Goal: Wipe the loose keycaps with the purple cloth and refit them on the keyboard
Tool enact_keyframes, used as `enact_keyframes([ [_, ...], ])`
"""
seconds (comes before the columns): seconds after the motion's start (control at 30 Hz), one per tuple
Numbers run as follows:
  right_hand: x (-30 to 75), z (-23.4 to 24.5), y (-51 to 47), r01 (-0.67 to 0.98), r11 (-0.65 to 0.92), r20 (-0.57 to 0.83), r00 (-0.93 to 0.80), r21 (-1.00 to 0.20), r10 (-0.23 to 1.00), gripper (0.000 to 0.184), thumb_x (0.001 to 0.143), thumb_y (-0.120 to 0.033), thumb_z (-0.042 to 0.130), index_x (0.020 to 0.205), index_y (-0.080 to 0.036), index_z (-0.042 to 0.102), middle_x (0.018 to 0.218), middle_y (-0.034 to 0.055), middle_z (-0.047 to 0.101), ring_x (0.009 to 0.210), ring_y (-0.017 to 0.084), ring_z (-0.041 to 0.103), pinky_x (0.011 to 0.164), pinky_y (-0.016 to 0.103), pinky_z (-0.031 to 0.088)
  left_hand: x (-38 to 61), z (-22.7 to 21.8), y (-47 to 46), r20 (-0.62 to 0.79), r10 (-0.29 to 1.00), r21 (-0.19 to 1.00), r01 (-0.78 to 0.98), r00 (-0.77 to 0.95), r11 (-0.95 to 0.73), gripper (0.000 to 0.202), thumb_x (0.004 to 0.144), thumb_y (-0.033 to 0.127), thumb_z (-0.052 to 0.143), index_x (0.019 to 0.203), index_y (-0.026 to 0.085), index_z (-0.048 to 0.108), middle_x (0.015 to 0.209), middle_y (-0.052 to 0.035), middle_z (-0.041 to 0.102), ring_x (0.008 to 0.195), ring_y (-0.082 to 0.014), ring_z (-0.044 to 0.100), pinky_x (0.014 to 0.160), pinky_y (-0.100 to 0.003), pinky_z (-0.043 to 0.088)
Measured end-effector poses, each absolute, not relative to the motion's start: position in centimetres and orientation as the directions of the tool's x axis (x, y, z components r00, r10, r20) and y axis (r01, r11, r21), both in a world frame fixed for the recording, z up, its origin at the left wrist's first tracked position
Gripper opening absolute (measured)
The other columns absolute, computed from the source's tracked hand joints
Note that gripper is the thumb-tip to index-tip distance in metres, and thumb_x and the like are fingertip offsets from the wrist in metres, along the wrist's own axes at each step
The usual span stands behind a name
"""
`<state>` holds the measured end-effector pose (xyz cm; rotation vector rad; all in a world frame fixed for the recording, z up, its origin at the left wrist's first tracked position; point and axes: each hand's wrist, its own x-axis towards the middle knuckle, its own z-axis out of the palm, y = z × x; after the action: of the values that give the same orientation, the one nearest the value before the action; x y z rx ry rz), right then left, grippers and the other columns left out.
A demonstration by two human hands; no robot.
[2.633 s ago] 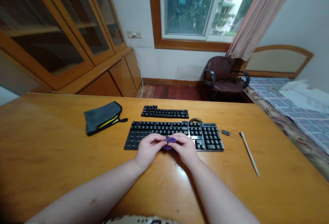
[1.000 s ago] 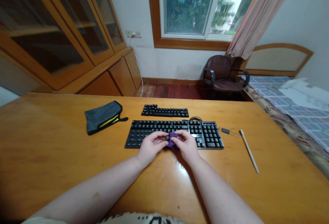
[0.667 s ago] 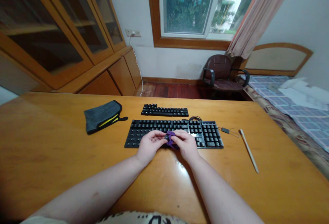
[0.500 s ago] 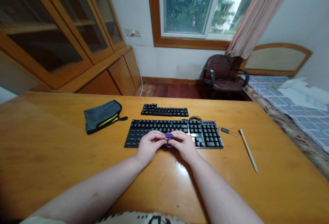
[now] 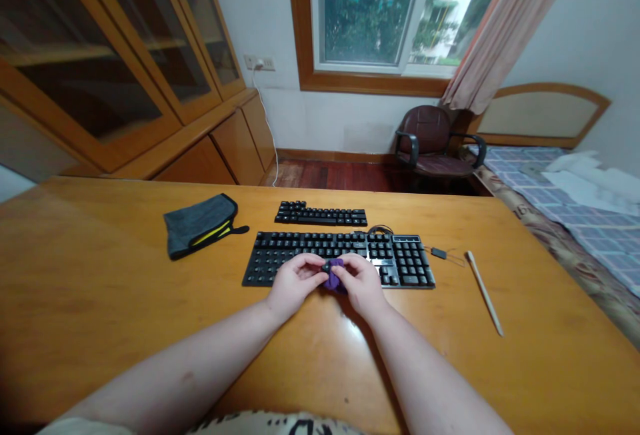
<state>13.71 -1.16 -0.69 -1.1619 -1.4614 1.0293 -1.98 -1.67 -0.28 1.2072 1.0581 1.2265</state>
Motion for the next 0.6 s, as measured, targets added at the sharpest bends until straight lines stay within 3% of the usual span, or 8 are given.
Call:
enact_keyframes([
  [0.1,13.59,-0.66,-1.22,0.114,0.139,0.133,-0.062,-0.984,0.989,0.016,0.071,-0.034,0.062,0.074,-0.019,0.067,0.077,0.0043,0.064,0.072,0.017,0.058,0.067,0.029,0.047,-2.00,-0.18,-1.64,0.024,0.994,0.993,-0.119,0.111,-0.011,0.020,0.061,0.014,0.069,0.079,0.014,0.060,0.084,-0.0047,0.065,0.081,-0.0155,0.062,0.081,-0.032,0.050],
  [0.23,13.48,-0.64,-1.19,-0.129,-0.011,-0.006,-0.035,-0.992,0.999,0.027,0.077,-0.041,0.055,0.067,-0.017,0.063,0.058,0.0000,0.057,0.051,0.012,0.051,0.049,0.024,0.041,-2.24,-0.16,-1.46,0.079,0.995,0.997,-0.013,0.066,-0.078,0.023,0.060,0.014,0.070,0.081,0.015,0.059,0.083,-0.0043,0.064,0.081,-0.0152,0.061,0.080,-0.031,0.049],
  [0.33,13.53,-0.66,-1.11,-0.247,-0.054,-0.044,-0.045,-0.968,0.998,0.029,0.079,-0.043,0.052,0.068,-0.018,0.061,0.053,-0.0015,0.054,0.046,0.012,0.048,0.046,0.025,0.040,-2.31,-0.41,-1.38,0.111,0.993,0.992,0.054,0.031,-0.113,0.025,0.060,0.016,0.070,0.082,0.016,0.058,0.082,-0.0034,0.063,0.080,-0.0150,0.060,0.079,-0.031,0.049],
  [0.47,13.66,-0.49,-1.10,-0.075,0.014,0.017,-0.045,-0.997,0.999,0.024,0.075,-0.041,0.059,0.078,-0.019,0.068,0.075,0.0040,0.065,0.068,0.018,0.059,0.061,0.029,0.047,-2.42,-0.55,-1.50,0.184,0.982,0.976,0.108,0.051,-0.189,0.019,0.061,0.017,0.069,0.073,0.016,0.054,0.082,-0.0034,0.062,0.080,-0.0159,0.060,0.077,-0.030,0.049],
  [0.53,13.59,-0.38,-1.17,0.036,0.075,0.072,-0.076,-0.997,0.995,0.021,0.069,-0.038,0.065,0.079,-0.020,0.070,0.084,0.0056,0.067,0.080,0.020,0.060,0.071,0.032,0.048,-2.61,-0.37,-1.66,0.241,0.966,0.944,0.209,0.093,-0.255,0.015,0.063,0.016,0.067,0.066,0.017,0.052,0.079,-0.0025,0.062,0.080,-0.0162,0.060,0.075,-0.030,0.049],
  [0.6,13.44,-0.34,-1.28,0.072,0.074,0.064,-0.125,-0.995,0.990,0.021,0.063,-0.034,0.070,0.079,-0.020,0.070,0.082,0.0054,0.068,0.078,0.020,0.061,0.072,0.033,0.048,-2.86,-0.12,-1.83,0.287,0.946,0.884,0.338,0.151,-0.322,0.015,0.066,0.013,0.064,0.060,0.019,0.050,0.076,-0.0012,0.062,0.078,-0.0156,0.059,0.073,-0.029,0.048],
])
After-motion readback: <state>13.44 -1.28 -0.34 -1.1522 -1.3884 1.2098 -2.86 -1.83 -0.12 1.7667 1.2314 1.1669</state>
